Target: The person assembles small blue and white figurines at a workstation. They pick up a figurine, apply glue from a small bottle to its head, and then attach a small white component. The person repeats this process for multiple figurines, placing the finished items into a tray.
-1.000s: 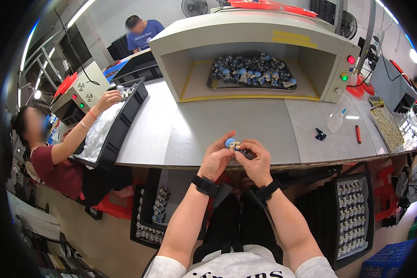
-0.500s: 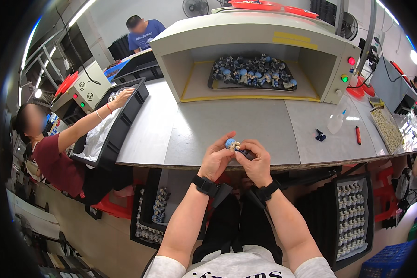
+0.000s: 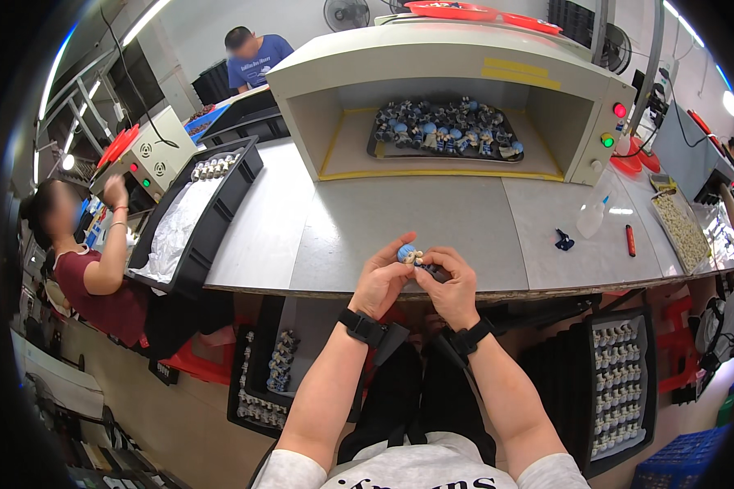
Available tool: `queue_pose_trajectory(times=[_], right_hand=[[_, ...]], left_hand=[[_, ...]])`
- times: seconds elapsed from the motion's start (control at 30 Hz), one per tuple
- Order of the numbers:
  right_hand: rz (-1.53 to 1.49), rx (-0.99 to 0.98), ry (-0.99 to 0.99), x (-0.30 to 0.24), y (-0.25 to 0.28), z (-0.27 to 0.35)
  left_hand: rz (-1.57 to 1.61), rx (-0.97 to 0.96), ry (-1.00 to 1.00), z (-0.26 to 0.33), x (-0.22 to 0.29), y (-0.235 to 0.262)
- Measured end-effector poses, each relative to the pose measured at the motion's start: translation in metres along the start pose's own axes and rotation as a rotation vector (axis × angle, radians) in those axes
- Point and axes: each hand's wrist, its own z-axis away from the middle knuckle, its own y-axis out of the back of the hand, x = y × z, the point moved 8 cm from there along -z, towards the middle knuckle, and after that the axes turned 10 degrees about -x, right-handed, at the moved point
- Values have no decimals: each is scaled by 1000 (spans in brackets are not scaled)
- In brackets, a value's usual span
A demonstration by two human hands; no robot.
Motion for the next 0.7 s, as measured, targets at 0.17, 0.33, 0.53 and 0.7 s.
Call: queue_pose_trajectory(times=[0.17, 0.33, 0.53, 0.7], right_hand=[[2, -6, -9, 0, 0, 0], [5, -8, -11, -1, 0, 0], [-15, -5, -38, -1, -1, 0], [-20, 0, -33, 2, 0, 0]], left_hand=[[5, 5, 5, 1, 1, -1], [36, 12, 9, 1, 1, -2], [2, 1, 3, 0, -1, 1], [48, 10, -5, 0, 0, 0]])
